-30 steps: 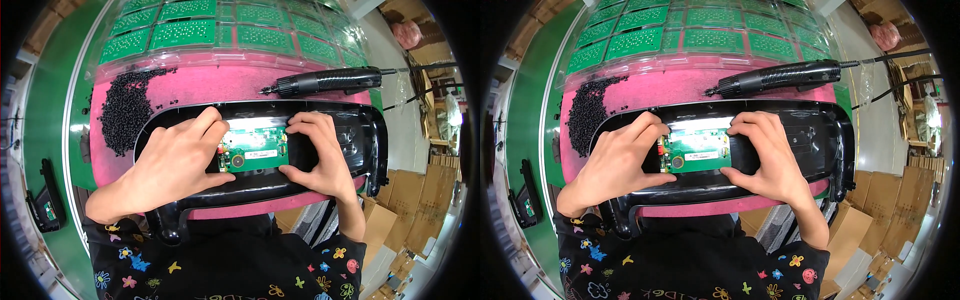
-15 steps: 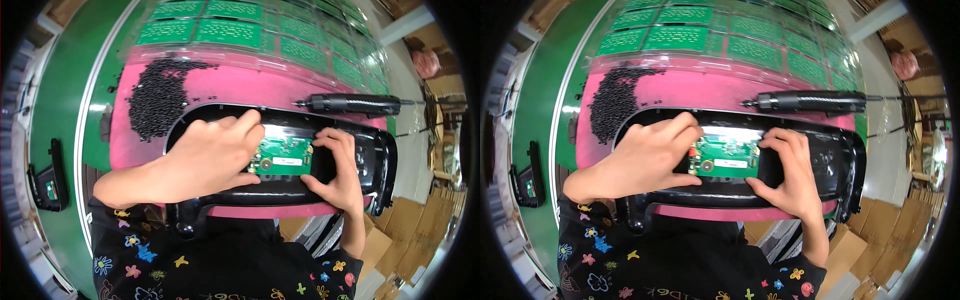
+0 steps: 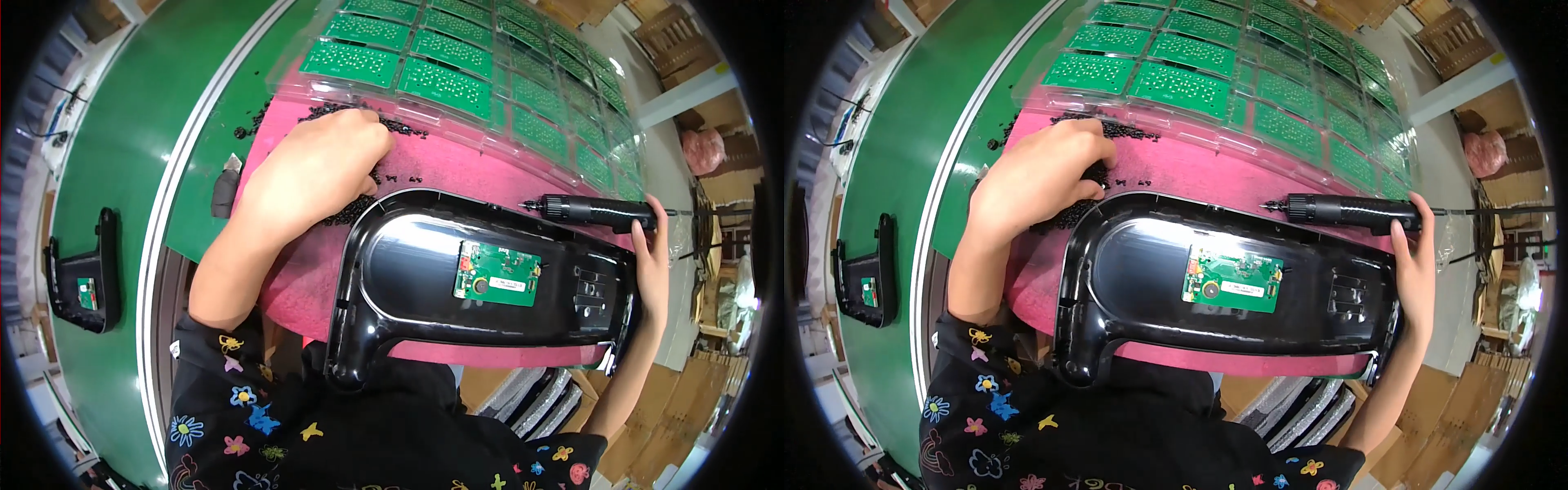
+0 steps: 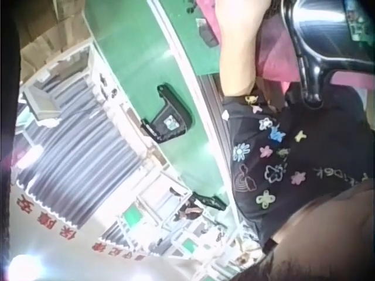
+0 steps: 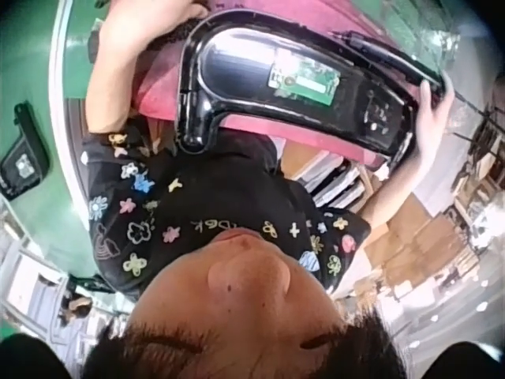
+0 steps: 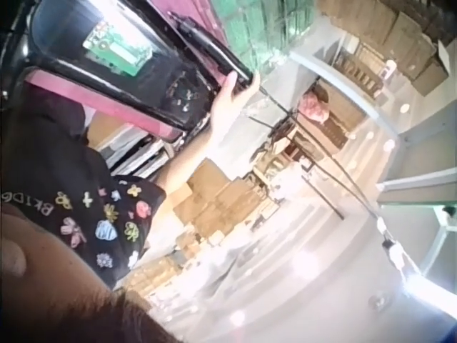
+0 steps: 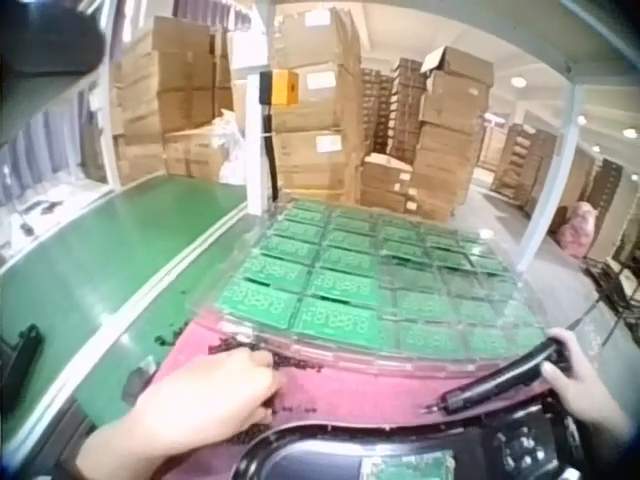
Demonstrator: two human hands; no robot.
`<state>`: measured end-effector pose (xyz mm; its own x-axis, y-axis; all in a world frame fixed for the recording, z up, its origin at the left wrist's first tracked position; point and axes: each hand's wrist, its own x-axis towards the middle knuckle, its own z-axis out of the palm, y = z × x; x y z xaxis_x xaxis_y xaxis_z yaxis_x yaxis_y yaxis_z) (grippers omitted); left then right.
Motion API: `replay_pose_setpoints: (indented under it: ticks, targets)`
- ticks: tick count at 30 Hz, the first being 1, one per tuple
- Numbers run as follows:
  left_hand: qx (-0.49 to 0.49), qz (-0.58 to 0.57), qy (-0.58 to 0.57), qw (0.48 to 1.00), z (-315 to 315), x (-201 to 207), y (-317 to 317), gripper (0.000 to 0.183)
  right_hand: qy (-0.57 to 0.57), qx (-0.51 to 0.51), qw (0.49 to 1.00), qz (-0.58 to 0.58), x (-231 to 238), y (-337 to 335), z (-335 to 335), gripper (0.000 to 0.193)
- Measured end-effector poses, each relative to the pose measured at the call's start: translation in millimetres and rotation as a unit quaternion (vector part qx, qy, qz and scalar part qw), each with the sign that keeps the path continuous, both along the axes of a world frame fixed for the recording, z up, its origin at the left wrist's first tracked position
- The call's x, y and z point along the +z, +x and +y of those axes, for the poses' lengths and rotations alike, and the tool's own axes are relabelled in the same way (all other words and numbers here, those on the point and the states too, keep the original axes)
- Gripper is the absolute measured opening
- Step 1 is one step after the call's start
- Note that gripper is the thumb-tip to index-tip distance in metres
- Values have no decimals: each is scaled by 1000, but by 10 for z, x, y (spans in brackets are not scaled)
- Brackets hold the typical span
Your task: Assemble circuit boards into plastic housings using an electric screwdriver on a factory floor.
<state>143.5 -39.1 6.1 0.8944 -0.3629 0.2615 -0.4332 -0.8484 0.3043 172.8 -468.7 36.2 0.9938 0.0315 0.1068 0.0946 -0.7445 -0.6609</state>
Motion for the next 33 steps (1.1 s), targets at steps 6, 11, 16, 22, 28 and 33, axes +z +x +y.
replay_pose_setpoints:
  ticks: [6, 11, 16, 22, 28, 33]
  targets:
    - [26, 75, 52, 995, -76, -89, 131, 15, 236, -78, 943, -221, -205, 230, 487, 61]
    - [26, 108, 66, 992, -116, -82, 234, 9, 505, 111, 856, -33, -293, 254, 994, 48]
    - [-43, 5, -112, 993, -227, -109, 334, 10, 601, 204, 771, -39, -181, 209, 1067, 53]
    - [-273, -42, -352, 894, -694, -4, 231, 15, 708, 218, 669, -59, 63, -122, 1259, 58]
    - [-272, -62, -390, 878, -789, -69, 239, 17, 723, 263, 637, -55, 182, -209, 1366, 49]
    - [-220, 29, -436, 872, -767, -48, 205, 13, 700, 295, 640, -119, 204, -281, 1314, 40]
